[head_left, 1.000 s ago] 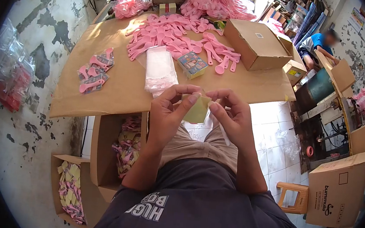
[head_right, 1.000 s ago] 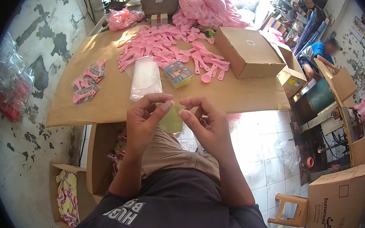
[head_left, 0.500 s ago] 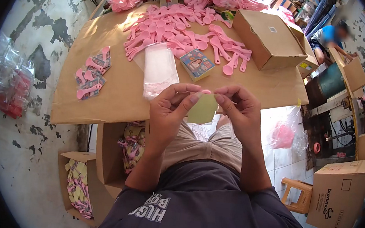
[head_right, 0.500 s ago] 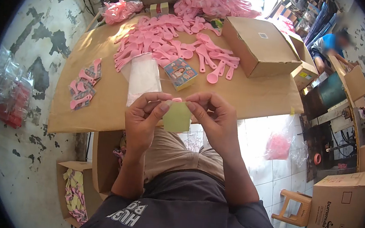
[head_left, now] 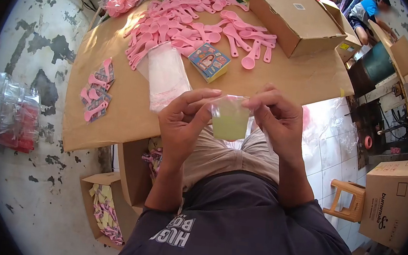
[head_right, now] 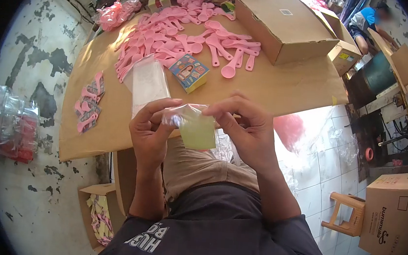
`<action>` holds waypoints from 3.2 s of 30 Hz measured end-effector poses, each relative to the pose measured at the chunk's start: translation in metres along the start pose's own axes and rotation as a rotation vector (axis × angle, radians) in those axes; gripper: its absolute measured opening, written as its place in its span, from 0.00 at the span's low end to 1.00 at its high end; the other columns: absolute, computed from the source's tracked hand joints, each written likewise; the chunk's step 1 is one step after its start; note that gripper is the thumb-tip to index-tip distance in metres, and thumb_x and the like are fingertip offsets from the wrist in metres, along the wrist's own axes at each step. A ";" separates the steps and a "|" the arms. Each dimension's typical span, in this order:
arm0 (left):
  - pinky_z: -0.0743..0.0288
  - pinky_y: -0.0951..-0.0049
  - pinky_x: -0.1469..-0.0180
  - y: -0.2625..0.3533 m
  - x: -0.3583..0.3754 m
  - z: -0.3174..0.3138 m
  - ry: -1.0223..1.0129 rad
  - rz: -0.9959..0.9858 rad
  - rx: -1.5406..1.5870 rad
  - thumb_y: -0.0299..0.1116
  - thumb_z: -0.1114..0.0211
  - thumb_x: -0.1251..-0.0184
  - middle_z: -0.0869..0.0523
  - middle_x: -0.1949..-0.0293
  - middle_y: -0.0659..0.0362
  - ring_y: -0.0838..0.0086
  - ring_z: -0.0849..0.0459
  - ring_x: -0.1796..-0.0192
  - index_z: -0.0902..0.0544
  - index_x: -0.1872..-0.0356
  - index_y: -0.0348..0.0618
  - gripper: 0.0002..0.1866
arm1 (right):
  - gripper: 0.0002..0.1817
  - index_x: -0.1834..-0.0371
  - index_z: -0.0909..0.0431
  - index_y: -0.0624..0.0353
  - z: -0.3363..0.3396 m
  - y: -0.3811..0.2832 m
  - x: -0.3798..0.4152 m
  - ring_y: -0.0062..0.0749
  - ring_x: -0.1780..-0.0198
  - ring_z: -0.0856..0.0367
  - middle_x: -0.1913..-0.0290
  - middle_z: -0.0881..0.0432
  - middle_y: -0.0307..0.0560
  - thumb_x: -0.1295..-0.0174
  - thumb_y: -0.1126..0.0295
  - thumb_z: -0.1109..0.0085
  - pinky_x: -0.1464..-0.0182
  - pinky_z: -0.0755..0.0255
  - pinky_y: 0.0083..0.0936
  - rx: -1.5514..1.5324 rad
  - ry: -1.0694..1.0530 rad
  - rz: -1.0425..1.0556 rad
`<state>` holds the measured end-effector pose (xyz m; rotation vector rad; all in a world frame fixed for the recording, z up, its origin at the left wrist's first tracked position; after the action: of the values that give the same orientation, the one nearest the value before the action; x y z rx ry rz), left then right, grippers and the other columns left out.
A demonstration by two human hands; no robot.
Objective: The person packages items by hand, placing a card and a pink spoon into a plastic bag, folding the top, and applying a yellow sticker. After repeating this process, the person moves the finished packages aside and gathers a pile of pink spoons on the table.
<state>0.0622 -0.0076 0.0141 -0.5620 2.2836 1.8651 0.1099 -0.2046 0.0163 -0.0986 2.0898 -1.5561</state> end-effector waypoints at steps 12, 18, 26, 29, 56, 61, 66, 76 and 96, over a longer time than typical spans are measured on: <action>0.25 0.85 0.61 -0.019 -0.002 -0.016 -0.083 0.001 0.040 0.19 0.33 0.28 0.09 0.62 0.60 0.86 0.15 0.63 0.14 0.55 0.34 0.04 | 0.07 0.58 0.16 0.66 0.024 0.001 0.016 0.20 0.58 0.23 0.58 0.18 0.42 0.29 0.84 0.44 0.55 0.29 0.18 -0.117 0.033 -0.013; 0.20 0.83 0.54 -0.008 -0.004 -0.026 -0.097 0.017 0.080 0.20 0.31 0.28 0.09 0.59 0.56 0.82 0.12 0.59 0.16 0.52 0.32 0.07 | 0.03 0.58 0.17 0.65 0.028 -0.010 0.014 0.17 0.62 0.26 0.59 0.19 0.40 0.30 0.79 0.40 0.58 0.31 0.17 -0.184 0.028 -0.063; 0.20 0.82 0.55 -0.013 -0.007 -0.028 0.050 0.138 0.018 0.24 0.31 0.25 0.07 0.61 0.53 0.80 0.11 0.59 0.20 0.40 0.33 0.16 | 0.06 0.56 0.19 0.62 0.021 0.002 0.011 0.14 0.59 0.22 0.59 0.19 0.35 0.31 0.76 0.31 0.56 0.26 0.15 0.072 0.105 -0.146; 0.21 0.81 0.55 -0.014 -0.010 -0.022 0.074 0.100 0.012 0.26 0.33 0.23 0.07 0.63 0.54 0.81 0.11 0.59 0.23 0.35 0.33 0.19 | 0.12 0.51 0.22 0.60 0.018 0.003 0.005 0.14 0.58 0.19 0.59 0.18 0.35 0.33 0.78 0.29 0.56 0.24 0.14 -0.022 0.149 -0.099; 0.16 0.73 0.44 -0.016 -0.005 -0.019 -0.172 0.252 0.188 0.19 0.33 0.26 0.09 0.48 0.48 0.72 0.11 0.46 0.20 0.38 0.26 0.18 | 0.28 0.44 0.23 0.60 0.029 0.025 0.011 0.11 0.68 0.28 0.64 0.19 0.33 0.46 0.75 0.18 0.68 0.33 0.12 0.151 0.041 -0.128; 0.15 0.66 0.42 -0.026 0.002 0.024 -0.062 0.220 0.388 0.21 0.28 0.32 0.09 0.49 0.50 0.70 0.10 0.47 0.19 0.40 0.28 0.20 | 0.10 0.57 0.15 0.62 0.032 -0.004 0.032 0.17 0.67 0.20 0.63 0.13 0.40 0.40 0.78 0.26 0.67 0.30 0.16 0.396 -0.185 -0.152; 0.13 0.45 0.45 -0.014 0.013 0.078 0.079 0.025 0.312 0.29 0.26 0.31 0.10 0.52 0.40 0.49 0.08 0.50 0.20 0.42 0.34 0.20 | 0.12 0.48 0.17 0.66 0.065 0.015 0.090 0.28 0.63 0.11 0.55 0.09 0.52 0.33 0.75 0.34 0.61 0.22 0.23 -0.318 -0.373 -0.530; 0.16 0.58 0.39 0.006 0.012 0.109 0.170 -0.125 0.176 0.23 0.27 0.33 0.12 0.49 0.44 0.63 0.11 0.46 0.22 0.45 0.33 0.18 | 0.17 0.46 0.19 0.63 0.170 0.174 0.232 0.27 0.53 0.24 0.52 0.18 0.43 0.23 0.58 0.39 0.48 0.29 0.28 0.758 0.501 -0.665; 0.27 0.54 0.27 0.020 0.018 0.108 0.011 -0.208 -0.089 0.25 0.33 0.27 0.19 0.36 0.30 0.51 0.20 0.29 0.25 0.49 0.37 0.12 | 0.48 0.21 0.41 0.73 0.202 0.252 0.219 0.49 0.31 0.22 0.31 0.23 0.63 0.21 0.33 0.65 0.29 0.29 0.40 0.091 0.463 -1.144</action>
<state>0.0244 0.0961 0.0025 -0.7905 2.0657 1.8723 0.0749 -0.3750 -0.3335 -1.1705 2.4418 -2.4731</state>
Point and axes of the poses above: each hand's wrist, its own x-axis away from the middle knuckle, its own z-axis out of the back of the hand, y = z × x, the point moved 3 cm from there along -x, towards the middle knuckle
